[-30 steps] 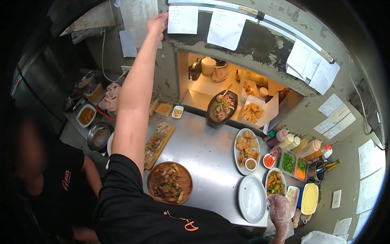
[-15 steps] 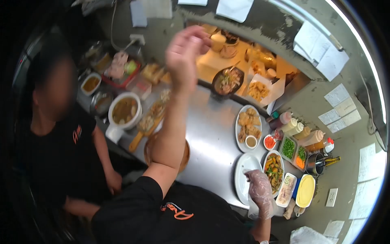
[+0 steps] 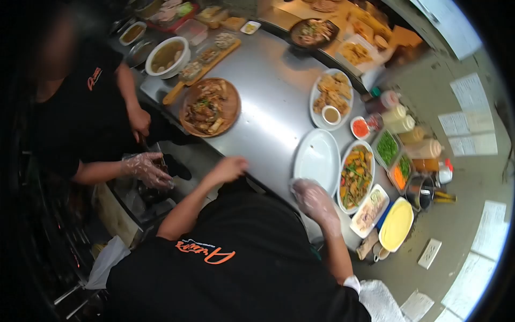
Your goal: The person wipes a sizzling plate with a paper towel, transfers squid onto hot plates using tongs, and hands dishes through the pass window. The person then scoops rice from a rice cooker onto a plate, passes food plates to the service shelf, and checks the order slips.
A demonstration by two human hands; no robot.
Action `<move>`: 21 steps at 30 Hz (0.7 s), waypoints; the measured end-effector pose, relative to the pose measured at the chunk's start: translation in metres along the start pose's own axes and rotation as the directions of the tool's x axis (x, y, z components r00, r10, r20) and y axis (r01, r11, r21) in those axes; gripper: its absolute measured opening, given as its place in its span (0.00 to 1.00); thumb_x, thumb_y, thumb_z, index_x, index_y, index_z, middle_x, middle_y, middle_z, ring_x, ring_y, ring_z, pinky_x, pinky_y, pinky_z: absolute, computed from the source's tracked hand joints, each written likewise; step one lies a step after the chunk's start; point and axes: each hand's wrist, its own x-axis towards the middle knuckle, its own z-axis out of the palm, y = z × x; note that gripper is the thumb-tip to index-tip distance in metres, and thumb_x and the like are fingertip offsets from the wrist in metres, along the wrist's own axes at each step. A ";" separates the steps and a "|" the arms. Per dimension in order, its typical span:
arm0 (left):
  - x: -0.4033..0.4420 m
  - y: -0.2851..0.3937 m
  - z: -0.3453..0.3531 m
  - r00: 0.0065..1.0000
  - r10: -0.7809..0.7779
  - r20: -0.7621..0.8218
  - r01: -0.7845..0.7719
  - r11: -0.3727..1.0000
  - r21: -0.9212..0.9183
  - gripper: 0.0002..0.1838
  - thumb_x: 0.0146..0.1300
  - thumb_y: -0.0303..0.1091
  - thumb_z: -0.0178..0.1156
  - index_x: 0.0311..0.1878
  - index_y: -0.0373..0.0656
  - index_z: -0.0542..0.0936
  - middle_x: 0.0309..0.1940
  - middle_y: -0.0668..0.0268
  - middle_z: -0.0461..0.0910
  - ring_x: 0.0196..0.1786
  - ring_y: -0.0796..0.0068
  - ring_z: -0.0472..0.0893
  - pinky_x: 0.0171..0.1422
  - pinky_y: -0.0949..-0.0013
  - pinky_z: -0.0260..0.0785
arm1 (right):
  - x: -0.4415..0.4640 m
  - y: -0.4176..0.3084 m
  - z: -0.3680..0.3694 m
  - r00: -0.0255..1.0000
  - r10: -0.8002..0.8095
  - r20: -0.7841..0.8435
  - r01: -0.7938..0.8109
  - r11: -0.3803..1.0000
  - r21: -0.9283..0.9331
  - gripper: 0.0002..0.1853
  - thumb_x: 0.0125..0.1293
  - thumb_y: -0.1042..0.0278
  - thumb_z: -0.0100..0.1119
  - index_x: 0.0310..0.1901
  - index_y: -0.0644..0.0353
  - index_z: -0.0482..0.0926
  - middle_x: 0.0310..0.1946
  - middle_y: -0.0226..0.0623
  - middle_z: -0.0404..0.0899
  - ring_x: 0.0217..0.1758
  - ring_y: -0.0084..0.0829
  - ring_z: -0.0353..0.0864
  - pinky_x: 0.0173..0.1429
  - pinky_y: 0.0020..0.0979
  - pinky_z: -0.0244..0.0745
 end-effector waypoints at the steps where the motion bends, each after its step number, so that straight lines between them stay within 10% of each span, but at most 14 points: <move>1: -0.003 -0.015 -0.012 0.963 -0.241 -0.124 0.204 0.946 -0.252 0.14 0.74 0.40 0.54 0.51 0.39 0.77 0.34 0.62 0.81 0.30 0.74 0.83 0.30 0.69 0.76 | 0.002 0.014 0.012 0.997 -0.077 -0.020 0.078 0.996 0.046 0.09 0.65 0.72 0.53 0.42 0.63 0.81 0.36 0.52 0.81 0.45 0.53 0.79 0.52 0.47 0.74; 3: 0.007 -0.072 -0.027 0.808 -0.181 -0.561 0.064 0.973 -0.222 0.14 0.76 0.43 0.51 0.52 0.41 0.72 0.33 0.63 0.79 0.25 0.76 0.79 0.25 0.72 0.73 | 0.013 0.001 0.008 0.984 -0.154 0.094 0.155 0.988 0.003 0.10 0.62 0.74 0.52 0.42 0.63 0.81 0.37 0.52 0.81 0.46 0.52 0.80 0.52 0.46 0.74; 4: 0.005 -0.075 -0.033 0.701 -0.328 -0.633 -0.036 0.871 -0.490 0.13 0.75 0.42 0.52 0.49 0.42 0.73 0.33 0.63 0.79 0.24 0.74 0.80 0.24 0.71 0.72 | 0.013 -0.003 0.018 0.979 -0.123 0.164 0.121 0.992 0.021 0.11 0.61 0.74 0.52 0.42 0.63 0.81 0.38 0.52 0.81 0.46 0.52 0.80 0.53 0.46 0.74; 6: 0.025 -0.112 -0.045 0.609 -0.502 -0.614 -0.216 0.640 -0.737 0.20 0.77 0.52 0.48 0.59 0.47 0.65 0.34 0.62 0.78 0.21 0.72 0.79 0.19 0.70 0.70 | 0.025 -0.008 0.021 0.958 -0.162 0.238 0.153 0.987 0.058 0.13 0.60 0.76 0.51 0.44 0.63 0.81 0.39 0.51 0.82 0.47 0.52 0.81 0.55 0.45 0.75; 9: 0.065 -0.167 -0.079 0.659 -0.343 -0.669 -0.467 0.512 -0.721 0.24 0.76 0.57 0.47 0.59 0.47 0.67 0.33 0.61 0.80 0.21 0.74 0.79 0.18 0.74 0.69 | 0.017 -0.008 0.017 0.947 -0.232 0.224 0.224 0.973 0.062 0.13 0.58 0.75 0.51 0.43 0.62 0.82 0.40 0.52 0.82 0.49 0.53 0.81 0.54 0.45 0.76; 11: 0.074 -0.134 -0.073 0.600 -0.333 -0.728 -0.518 0.531 -0.670 0.22 0.76 0.54 0.49 0.60 0.48 0.69 0.34 0.68 0.80 0.28 0.76 0.80 0.25 0.75 0.69 | 0.001 -0.008 0.016 0.963 -0.031 0.269 0.008 0.996 0.086 0.14 0.56 0.74 0.52 0.43 0.60 0.83 0.41 0.52 0.83 0.49 0.53 0.81 0.54 0.45 0.77; 12: 0.076 -0.125 -0.065 0.570 -0.560 -0.600 -0.580 0.243 -0.778 0.19 0.75 0.53 0.52 0.55 0.49 0.74 0.31 0.72 0.78 0.32 0.79 0.79 0.29 0.77 0.69 | -0.009 -0.004 0.008 0.965 -0.045 0.259 0.037 0.999 0.037 0.14 0.57 0.74 0.51 0.44 0.61 0.82 0.43 0.51 0.82 0.50 0.52 0.81 0.55 0.46 0.76; 15: 0.048 -0.143 -0.026 0.377 -0.145 -0.915 -0.262 0.931 -0.256 0.11 0.76 0.34 0.51 0.51 0.37 0.77 0.36 0.65 0.82 0.40 0.70 0.81 0.46 0.67 0.73 | -0.040 0.021 -0.004 0.979 -0.122 0.164 0.139 0.985 -0.098 0.14 0.59 0.75 0.49 0.43 0.60 0.82 0.41 0.49 0.83 0.48 0.50 0.80 0.56 0.46 0.74; 17: -0.004 -0.093 0.006 0.532 0.011 -0.847 -0.194 0.975 -0.109 0.11 0.69 0.30 0.55 0.50 0.35 0.76 0.40 0.54 0.78 0.46 0.58 0.78 0.56 0.58 0.69 | -0.054 0.040 0.003 0.989 -0.083 0.120 0.098 0.988 -0.119 0.14 0.55 0.77 0.54 0.42 0.60 0.84 0.37 0.47 0.84 0.47 0.49 0.81 0.54 0.46 0.74; 18: -0.033 -0.075 0.014 0.715 -0.083 -0.694 0.123 0.992 0.008 0.15 0.66 0.26 0.55 0.55 0.35 0.76 0.49 0.49 0.76 0.57 0.50 0.76 0.63 0.56 0.68 | -0.052 0.034 -0.002 0.971 0.081 0.227 -0.084 0.996 0.005 0.12 0.59 0.74 0.56 0.43 0.61 0.84 0.36 0.48 0.84 0.44 0.49 0.82 0.51 0.45 0.76; 19: -0.038 -0.116 0.043 0.717 0.132 -0.684 0.027 0.976 0.216 0.15 0.63 0.26 0.57 0.53 0.37 0.78 0.45 0.48 0.75 0.56 0.48 0.76 0.63 0.55 0.69 | -0.055 0.047 0.011 0.984 0.036 0.174 -0.030 0.999 -0.035 0.08 0.64 0.71 0.58 0.40 0.62 0.85 0.34 0.48 0.84 0.41 0.49 0.83 0.48 0.44 0.77; 21: -0.077 -0.165 0.079 0.813 0.056 -0.580 0.017 0.993 0.119 0.13 0.62 0.29 0.58 0.50 0.41 0.81 0.46 0.50 0.77 0.55 0.51 0.77 0.60 0.54 0.70 | -0.051 0.042 0.024 0.976 -0.001 0.216 -0.029 0.991 0.132 0.12 0.65 0.64 0.66 0.28 0.65 0.83 0.23 0.51 0.79 0.27 0.48 0.80 0.34 0.42 0.72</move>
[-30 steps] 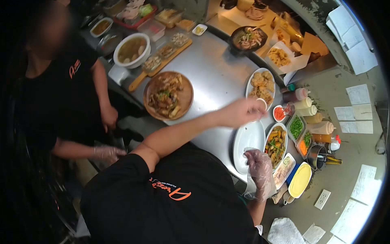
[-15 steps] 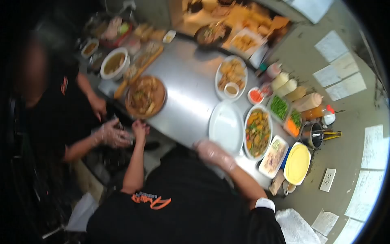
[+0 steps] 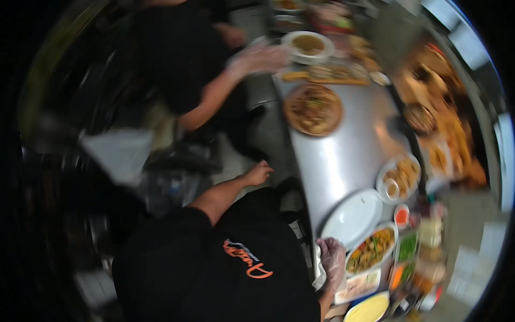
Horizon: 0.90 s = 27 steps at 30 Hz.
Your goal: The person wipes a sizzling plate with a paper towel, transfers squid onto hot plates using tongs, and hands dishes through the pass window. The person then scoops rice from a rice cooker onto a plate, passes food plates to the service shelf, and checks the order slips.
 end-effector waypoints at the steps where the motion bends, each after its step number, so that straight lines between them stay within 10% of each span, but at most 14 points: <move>1: -0.022 -0.024 0.001 0.952 -0.234 0.198 0.222 0.972 0.080 0.12 0.62 0.31 0.58 0.47 0.42 0.83 0.44 0.51 0.79 0.52 0.52 0.79 0.57 0.53 0.71 | 0.005 0.002 0.008 0.999 -0.031 0.018 0.031 0.999 0.016 0.16 0.65 0.63 0.67 0.24 0.66 0.80 0.19 0.51 0.77 0.23 0.49 0.76 0.31 0.42 0.69; 4: -0.072 -0.064 -0.016 0.494 -0.731 0.472 0.686 0.661 0.306 0.13 0.63 0.36 0.56 0.45 0.44 0.85 0.41 0.53 0.84 0.41 0.54 0.83 0.46 0.51 0.74 | 0.011 -0.011 0.021 0.958 -0.287 0.014 0.287 0.950 -0.125 0.15 0.69 0.64 0.61 0.27 0.65 0.79 0.22 0.51 0.78 0.28 0.53 0.78 0.34 0.48 0.70; 7: -0.117 -0.077 -0.061 0.678 -0.628 0.383 0.607 0.771 0.191 0.41 0.69 0.68 0.49 0.17 0.37 0.82 0.18 0.58 0.80 0.20 0.62 0.79 0.34 0.56 0.77 | 0.025 -0.041 0.014 0.977 -0.204 0.067 0.213 0.960 -0.180 0.06 0.68 0.73 0.53 0.35 0.62 0.80 0.27 0.51 0.79 0.35 0.53 0.80 0.41 0.46 0.73; 11: -0.151 -0.161 -0.044 0.422 -0.849 0.319 0.906 0.376 -0.197 0.32 0.70 0.61 0.46 0.30 0.41 0.85 0.30 0.59 0.85 0.32 0.63 0.83 0.42 0.56 0.76 | 0.051 -0.059 0.023 0.946 -0.309 -0.098 0.310 0.951 -0.010 0.11 0.63 0.81 0.49 0.43 0.64 0.81 0.35 0.49 0.81 0.38 0.45 0.82 0.44 0.40 0.77; 13: -0.146 -0.174 -0.037 0.437 -0.856 0.277 0.764 0.190 -0.617 0.21 0.69 0.49 0.51 0.36 0.41 0.85 0.38 0.59 0.85 0.36 0.62 0.83 0.45 0.54 0.76 | 0.065 -0.076 0.035 0.929 -0.334 -0.160 0.342 0.940 0.019 0.13 0.64 0.82 0.49 0.47 0.65 0.81 0.40 0.49 0.81 0.38 0.43 0.82 0.46 0.38 0.78; 14: -0.140 -0.181 -0.034 0.540 -0.811 0.224 0.711 0.298 -0.637 0.16 0.69 0.43 0.53 0.40 0.42 0.85 0.42 0.59 0.85 0.39 0.62 0.83 0.46 0.54 0.76 | 0.077 -0.074 0.050 0.899 -0.385 -0.210 0.388 0.921 -0.026 0.11 0.70 0.75 0.51 0.50 0.66 0.80 0.40 0.45 0.82 0.38 0.39 0.83 0.44 0.37 0.80; 16: -0.114 -0.179 -0.048 0.950 -0.305 0.071 0.299 0.950 0.085 0.15 0.57 0.26 0.55 0.45 0.44 0.85 0.47 0.55 0.84 0.42 0.48 0.81 0.49 0.56 0.75 | 0.117 -0.072 0.081 0.993 -0.075 -0.090 0.115 0.778 0.617 0.14 0.75 0.65 0.52 0.55 0.66 0.77 0.42 0.44 0.82 0.39 0.37 0.84 0.41 0.35 0.82; 19: -0.064 -0.150 -0.055 0.966 -0.257 -0.024 0.248 0.949 -0.193 0.10 0.49 0.23 0.59 0.35 0.45 0.84 0.41 0.54 0.82 0.51 0.51 0.79 0.56 0.54 0.72 | 0.187 -0.068 0.097 0.988 0.045 -0.148 0.094 0.586 0.805 0.25 0.76 0.54 0.52 0.62 0.66 0.70 0.47 0.48 0.80 0.41 0.41 0.84 0.42 0.36 0.84; 21: -0.037 -0.147 -0.036 0.963 -0.258 -0.073 0.217 0.909 -0.357 0.08 0.47 0.22 0.57 0.30 0.41 0.84 0.30 0.54 0.83 0.42 0.53 0.81 0.48 0.53 0.74 | 0.254 -0.038 0.097 0.986 0.137 -0.091 0.017 0.463 0.886 0.33 0.77 0.50 0.46 0.70 0.71 0.58 0.62 0.61 0.68 0.61 0.51 0.77 0.60 0.44 0.80; 22: -0.022 -0.139 -0.043 0.956 -0.241 0.167 0.264 0.955 -0.135 0.11 0.48 0.19 0.53 0.34 0.38 0.82 0.37 0.51 0.81 0.42 0.54 0.80 0.44 0.53 0.73 | 0.319 0.029 0.094 0.982 0.156 0.102 -0.143 0.282 0.949 0.37 0.76 0.47 0.46 0.72 0.73 0.52 0.66 0.64 0.62 0.65 0.54 0.73 0.65 0.46 0.77; 24: 0.015 -0.180 0.025 0.942 0.001 0.336 -0.070 0.978 0.195 0.04 0.50 0.28 0.55 0.26 0.39 0.78 0.20 0.56 0.75 0.22 0.62 0.68 0.30 0.52 0.65 | 0.383 0.064 0.096 0.978 0.174 0.112 -0.171 0.380 0.909 0.31 0.76 0.43 0.46 0.58 0.70 0.66 0.55 0.55 0.75 0.56 0.50 0.79 0.60 0.44 0.80; 27: 0.035 -0.147 0.023 0.894 -0.016 0.449 0.113 0.975 -0.190 0.04 0.47 0.26 0.58 0.21 0.38 0.80 0.18 0.58 0.77 0.21 0.65 0.74 0.23 0.53 0.69 | 0.399 -0.011 0.098 0.963 0.226 0.145 -0.219 0.350 0.911 0.24 0.76 0.45 0.47 0.50 0.63 0.72 0.39 0.43 0.82 0.42 0.40 0.84 0.46 0.35 0.83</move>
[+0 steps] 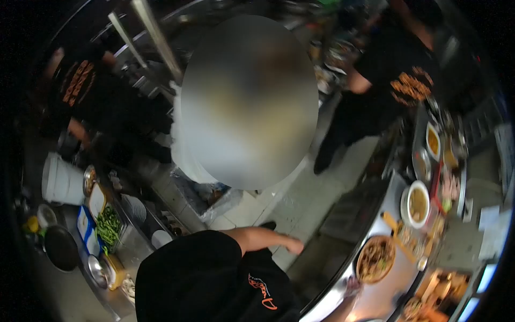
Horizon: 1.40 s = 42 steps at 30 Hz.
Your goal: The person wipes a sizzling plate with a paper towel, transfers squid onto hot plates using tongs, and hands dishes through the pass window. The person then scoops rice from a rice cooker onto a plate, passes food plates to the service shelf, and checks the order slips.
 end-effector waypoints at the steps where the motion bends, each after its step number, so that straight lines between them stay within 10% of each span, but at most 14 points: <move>1: -0.004 0.006 -0.005 1.000 0.015 0.008 -0.014 0.996 -0.088 0.04 0.46 0.25 0.58 0.19 0.38 0.80 0.18 0.58 0.78 0.20 0.66 0.75 0.20 0.54 0.70 | 0.002 -0.003 0.025 1.000 0.012 0.005 -0.012 0.999 -0.047 0.23 0.76 0.46 0.47 0.50 0.63 0.72 0.39 0.43 0.82 0.42 0.40 0.84 0.46 0.35 0.83; 7: -0.070 0.046 -0.077 0.994 -0.099 -0.050 0.070 0.909 -0.412 0.04 0.54 0.25 0.60 0.31 0.42 0.84 0.20 0.66 0.78 0.19 0.74 0.76 0.16 0.67 0.66 | 0.005 -0.008 0.140 0.998 0.048 0.050 -0.035 0.970 -0.240 0.22 0.76 0.48 0.48 0.51 0.63 0.73 0.39 0.43 0.82 0.40 0.38 0.84 0.43 0.34 0.83; 9: -0.053 0.017 -0.088 0.997 0.068 -0.043 -0.073 0.990 -0.123 0.05 0.49 0.25 0.57 0.25 0.40 0.82 0.17 0.59 0.76 0.20 0.68 0.75 0.20 0.56 0.66 | 0.007 -0.006 0.174 0.997 0.043 0.070 -0.023 0.966 -0.258 0.22 0.76 0.49 0.49 0.51 0.63 0.73 0.39 0.43 0.82 0.39 0.37 0.84 0.42 0.34 0.83; 10: -0.068 0.030 -0.105 0.983 -0.089 -0.161 0.018 0.919 -0.395 0.08 0.55 0.25 0.56 0.26 0.43 0.83 0.18 0.63 0.78 0.18 0.70 0.77 0.16 0.64 0.68 | 0.007 -0.007 0.185 0.996 0.042 0.078 -0.019 0.964 -0.266 0.21 0.76 0.50 0.49 0.51 0.64 0.73 0.39 0.43 0.82 0.39 0.37 0.84 0.41 0.34 0.83; 13: -0.121 0.068 -0.162 0.974 -0.082 -0.210 0.037 0.977 -0.211 0.14 0.50 0.24 0.52 0.35 0.39 0.87 0.18 0.59 0.78 0.20 0.68 0.75 0.24 0.59 0.66 | 0.008 -0.008 0.197 0.994 0.038 0.098 -0.010 0.962 -0.274 0.21 0.76 0.51 0.50 0.51 0.64 0.73 0.38 0.43 0.82 0.38 0.36 0.84 0.40 0.33 0.83; 17: -0.133 0.080 -0.187 0.948 0.131 -0.291 -0.174 0.976 -0.128 0.11 0.51 0.23 0.52 0.32 0.36 0.84 0.14 0.68 0.72 0.21 0.77 0.69 0.25 0.62 0.61 | 0.006 -0.006 0.151 0.993 -0.006 0.118 0.034 0.972 -0.233 0.20 0.75 0.53 0.51 0.51 0.64 0.74 0.38 0.42 0.83 0.36 0.34 0.84 0.38 0.33 0.83; 18: -0.122 0.069 -0.167 0.892 0.077 -0.445 -0.264 0.888 -0.376 0.11 0.53 0.23 0.52 0.34 0.37 0.84 0.16 0.70 0.74 0.21 0.78 0.70 0.25 0.62 0.62 | 0.004 -0.003 0.134 0.991 -0.027 0.129 0.056 0.973 -0.224 0.19 0.75 0.53 0.51 0.51 0.64 0.74 0.38 0.42 0.83 0.36 0.34 0.84 0.37 0.33 0.83; 25: -0.084 0.149 -0.186 0.997 -0.073 0.008 0.071 0.931 -0.359 0.12 0.67 0.30 0.58 0.52 0.40 0.80 0.39 0.66 0.82 0.42 0.76 0.80 0.46 0.69 0.74 | -0.030 0.041 -0.013 0.954 -0.277 -0.114 0.233 0.925 -0.300 0.18 0.75 0.56 0.53 0.51 0.65 0.75 0.37 0.42 0.83 0.33 0.32 0.84 0.34 0.32 0.83; 27: -0.045 0.154 -0.173 0.993 0.063 -0.100 -0.095 0.931 -0.352 0.13 0.69 0.32 0.57 0.54 0.40 0.78 0.42 0.66 0.81 0.43 0.76 0.79 0.47 0.69 0.74 | -0.100 0.014 0.006 0.979 -0.027 -0.203 0.032 0.999 0.022 0.14 0.72 0.67 0.50 0.40 0.71 0.80 0.32 0.45 0.85 0.32 0.35 0.86 0.33 0.31 0.82; 28: -0.036 0.153 -0.174 0.973 0.134 -0.190 -0.178 0.955 -0.238 0.13 0.69 0.33 0.57 0.54 0.40 0.78 0.43 0.66 0.81 0.44 0.76 0.80 0.48 0.69 0.74 | -0.110 0.028 -0.013 0.982 -0.186 -0.020 0.158 0.883 -0.442 0.13 0.69 0.70 0.49 0.37 0.71 0.81 0.31 0.44 0.85 0.33 0.35 0.86 0.35 0.32 0.82; 30: 0.021 0.180 -0.175 0.822 0.382 -0.422 -0.397 0.916 0.055 0.13 0.71 0.34 0.57 0.54 0.40 0.78 0.45 0.65 0.81 0.45 0.75 0.80 0.49 0.69 0.74 | -0.157 0.011 -0.025 0.997 -0.032 0.064 0.064 0.802 -0.594 0.11 0.61 0.76 0.50 0.35 0.70 0.83 0.31 0.43 0.85 0.34 0.35 0.86 0.41 0.36 0.82; 31: 0.047 0.187 -0.177 0.829 0.312 -0.464 -0.284 0.950 0.131 0.15 0.70 0.33 0.58 0.55 0.36 0.76 0.43 0.58 0.83 0.44 0.67 0.83 0.52 0.63 0.75 | -0.169 0.011 -0.035 0.969 -0.135 0.205 0.232 0.776 -0.586 0.13 0.66 0.70 0.51 0.38 0.69 0.83 0.31 0.42 0.84 0.35 0.31 0.85 0.40 0.33 0.81; 34: 0.088 0.223 -0.177 0.934 -0.129 -0.332 -0.043 0.884 -0.466 0.17 0.75 0.38 0.53 0.55 0.32 0.75 0.38 0.57 0.80 0.31 0.70 0.83 0.33 0.67 0.78 | -0.251 -0.009 -0.022 0.979 -0.203 0.014 0.182 0.842 -0.507 0.17 0.74 0.59 0.51 0.42 0.68 0.80 0.25 0.35 0.81 0.24 0.23 0.79 0.30 0.26 0.74; 42: 0.157 0.230 -0.178 0.979 -0.083 -0.187 0.045 0.979 -0.198 0.19 0.72 0.42 0.56 0.53 0.33 0.78 0.39 0.53 0.83 0.35 0.61 0.86 0.34 0.62 0.80 | -0.281 -0.035 -0.064 0.971 -0.072 -0.226 0.001 0.955 -0.297 0.15 0.74 0.62 0.52 0.38 0.66 0.79 0.22 0.33 0.77 0.20 0.23 0.74 0.27 0.27 0.71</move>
